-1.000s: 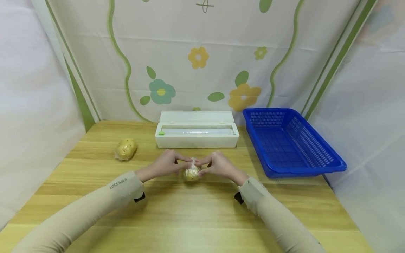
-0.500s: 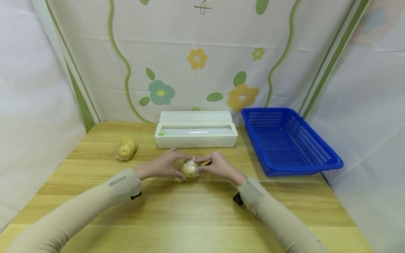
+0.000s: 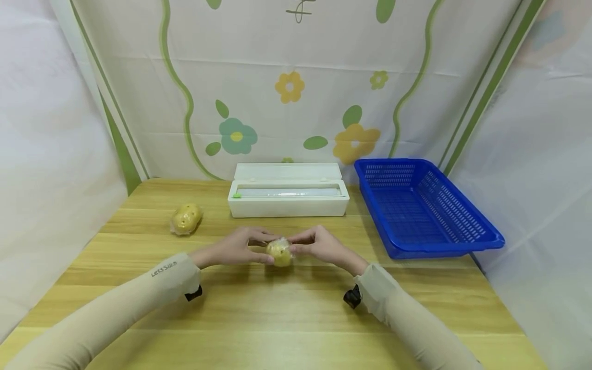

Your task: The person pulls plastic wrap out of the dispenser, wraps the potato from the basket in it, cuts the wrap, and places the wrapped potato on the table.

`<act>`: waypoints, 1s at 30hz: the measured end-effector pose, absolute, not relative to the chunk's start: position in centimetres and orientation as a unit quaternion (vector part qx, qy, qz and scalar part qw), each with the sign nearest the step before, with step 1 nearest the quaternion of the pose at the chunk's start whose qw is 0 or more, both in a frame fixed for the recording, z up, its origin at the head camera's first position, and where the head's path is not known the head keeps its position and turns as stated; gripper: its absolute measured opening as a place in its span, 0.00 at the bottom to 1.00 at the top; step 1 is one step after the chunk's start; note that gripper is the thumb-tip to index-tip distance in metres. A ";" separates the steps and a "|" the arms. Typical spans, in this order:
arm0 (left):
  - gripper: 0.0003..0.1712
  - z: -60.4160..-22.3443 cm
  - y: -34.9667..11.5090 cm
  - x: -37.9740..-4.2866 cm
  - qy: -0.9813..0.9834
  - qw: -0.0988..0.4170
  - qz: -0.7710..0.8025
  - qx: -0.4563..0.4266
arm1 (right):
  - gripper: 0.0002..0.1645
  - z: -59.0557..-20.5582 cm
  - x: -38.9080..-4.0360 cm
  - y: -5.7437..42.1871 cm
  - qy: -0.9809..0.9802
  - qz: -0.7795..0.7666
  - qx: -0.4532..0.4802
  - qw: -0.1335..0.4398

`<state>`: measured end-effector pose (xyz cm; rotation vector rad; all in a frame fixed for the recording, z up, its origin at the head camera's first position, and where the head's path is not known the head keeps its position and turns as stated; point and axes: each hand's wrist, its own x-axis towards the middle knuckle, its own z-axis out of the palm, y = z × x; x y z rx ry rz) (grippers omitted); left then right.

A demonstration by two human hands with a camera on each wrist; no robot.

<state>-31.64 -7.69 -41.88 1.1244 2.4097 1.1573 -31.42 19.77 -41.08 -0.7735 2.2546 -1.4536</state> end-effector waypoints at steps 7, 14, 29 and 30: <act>0.30 -42.5 -7.4 -31.5 0.818 0.122 0.448 0.340 | 0.21 -41.3 -30.9 19.4 0.800 -0.534 -0.239 0.132; 0.22 -42.6 -7.0 -31.3 0.808 0.126 0.484 0.311 | 0.30 -41.2 -30.7 18.8 0.810 -0.510 -0.253 0.142; 0.29 -42.6 -5.9 -31.0 0.856 0.066 0.446 0.252 | 0.22 -41.7 -30.8 17.9 0.854 -0.467 -0.204 0.105; 0.30 -42.6 -5.9 -30.9 0.858 0.053 0.441 0.257 | 0.23 -41.8 -30.8 17.9 0.863 -0.457 -0.202 0.080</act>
